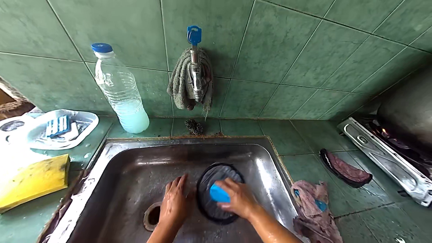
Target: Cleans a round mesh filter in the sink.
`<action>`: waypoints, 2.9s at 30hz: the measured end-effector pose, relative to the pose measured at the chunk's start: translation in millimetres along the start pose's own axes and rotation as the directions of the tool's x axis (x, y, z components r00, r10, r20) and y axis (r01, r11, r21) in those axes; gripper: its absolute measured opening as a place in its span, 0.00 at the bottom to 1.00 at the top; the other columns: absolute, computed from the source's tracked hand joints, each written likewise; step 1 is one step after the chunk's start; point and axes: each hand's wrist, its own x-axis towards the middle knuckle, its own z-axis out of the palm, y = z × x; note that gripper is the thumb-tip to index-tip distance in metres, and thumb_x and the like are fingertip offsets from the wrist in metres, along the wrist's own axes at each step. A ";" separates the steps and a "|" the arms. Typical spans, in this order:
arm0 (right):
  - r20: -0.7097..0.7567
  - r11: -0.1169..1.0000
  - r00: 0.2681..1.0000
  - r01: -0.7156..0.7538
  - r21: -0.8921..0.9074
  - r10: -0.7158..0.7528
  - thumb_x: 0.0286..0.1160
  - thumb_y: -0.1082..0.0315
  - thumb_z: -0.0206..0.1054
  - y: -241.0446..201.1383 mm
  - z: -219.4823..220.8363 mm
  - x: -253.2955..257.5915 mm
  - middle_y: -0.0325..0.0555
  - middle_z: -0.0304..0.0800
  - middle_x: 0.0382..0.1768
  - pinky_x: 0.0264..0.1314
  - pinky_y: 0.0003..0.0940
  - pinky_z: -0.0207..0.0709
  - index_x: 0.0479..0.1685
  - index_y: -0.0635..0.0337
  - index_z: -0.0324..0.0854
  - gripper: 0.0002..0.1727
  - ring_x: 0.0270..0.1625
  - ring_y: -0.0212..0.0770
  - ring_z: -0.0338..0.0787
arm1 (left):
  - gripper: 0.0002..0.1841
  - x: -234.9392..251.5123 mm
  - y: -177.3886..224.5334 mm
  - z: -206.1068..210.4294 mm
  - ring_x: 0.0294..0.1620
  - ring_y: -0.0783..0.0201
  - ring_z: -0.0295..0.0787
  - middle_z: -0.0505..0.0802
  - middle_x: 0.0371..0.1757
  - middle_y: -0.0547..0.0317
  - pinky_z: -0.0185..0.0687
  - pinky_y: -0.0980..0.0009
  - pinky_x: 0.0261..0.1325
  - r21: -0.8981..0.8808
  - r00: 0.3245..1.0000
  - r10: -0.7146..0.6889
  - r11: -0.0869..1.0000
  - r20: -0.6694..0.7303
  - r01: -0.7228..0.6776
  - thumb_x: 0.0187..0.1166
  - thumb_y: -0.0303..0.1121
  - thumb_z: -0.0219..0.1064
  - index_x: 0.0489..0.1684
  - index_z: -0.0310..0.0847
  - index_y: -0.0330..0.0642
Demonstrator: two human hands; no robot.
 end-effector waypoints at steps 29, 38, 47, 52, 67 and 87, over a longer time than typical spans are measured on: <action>-0.095 0.949 0.947 -0.312 -0.049 0.306 0.77 0.42 0.67 -124.1 41.9 34.6 0.59 0.86 0.68 0.58 0.56 0.87 0.85 0.47 0.73 0.37 0.60 0.58 0.92 | 0.10 -9.5 -46.3 -7.4 0.40 0.55 0.93 0.93 0.42 0.48 0.89 0.52 0.50 -0.350 0.844 -0.243 0.828 0.479 0.437 0.70 0.28 0.75 0.47 0.87 0.38; -0.108 0.935 0.933 -0.351 -0.045 0.345 0.75 0.42 0.69 -127.7 41.6 33.3 0.58 0.88 0.66 0.55 0.54 0.88 0.84 0.51 0.74 0.38 0.56 0.56 0.94 | 0.09 -0.9 -58.4 -15.2 0.40 0.56 0.93 0.93 0.41 0.50 0.89 0.54 0.50 -0.373 0.854 -0.213 0.830 0.474 0.414 0.69 0.27 0.77 0.44 0.88 0.38; -0.124 0.923 0.918 -0.384 -0.027 0.378 0.75 0.42 0.70 -129.5 31.9 38.9 0.59 0.88 0.65 0.55 0.56 0.88 0.83 0.52 0.75 0.38 0.54 0.56 0.94 | 0.08 0.6 -54.8 -15.4 0.40 0.55 0.92 0.93 0.41 0.49 0.88 0.52 0.50 -0.309 0.854 -0.163 0.885 0.493 0.348 0.70 0.30 0.76 0.43 0.88 0.39; -0.184 0.850 0.856 -0.509 -0.135 0.483 0.77 0.42 0.69 -78.9 17.5 52.8 0.59 0.87 0.66 0.60 0.58 0.85 0.85 0.49 0.72 0.38 0.59 0.59 0.92 | 0.13 -4.8 -48.9 -16.2 0.44 0.54 0.94 0.93 0.45 0.46 0.89 0.54 0.56 -0.303 0.835 -0.150 0.886 0.530 0.351 0.74 0.34 0.77 0.50 0.86 0.36; -0.214 0.929 0.912 -0.368 -0.048 0.350 0.74 0.41 0.69 -122.3 51.1 37.4 0.57 0.90 0.63 0.52 0.54 0.89 0.81 0.52 0.77 0.38 0.53 0.54 0.95 | 0.12 -2.8 -58.8 -15.9 0.46 0.51 0.94 0.94 0.45 0.46 0.89 0.49 0.57 -0.273 0.838 -0.158 0.900 0.523 0.340 0.71 0.33 0.78 0.46 0.88 0.37; -0.263 0.945 0.912 -0.326 0.002 0.315 0.70 0.44 0.74 -130.8 56.4 37.2 0.57 0.91 0.62 0.48 0.54 0.90 0.78 0.53 0.80 0.37 0.50 0.54 0.96 | 0.10 -5.7 -67.6 -17.6 0.42 0.53 0.95 0.95 0.41 0.48 0.90 0.51 0.54 -0.244 0.855 -0.170 0.915 0.491 0.322 0.72 0.32 0.77 0.44 0.88 0.37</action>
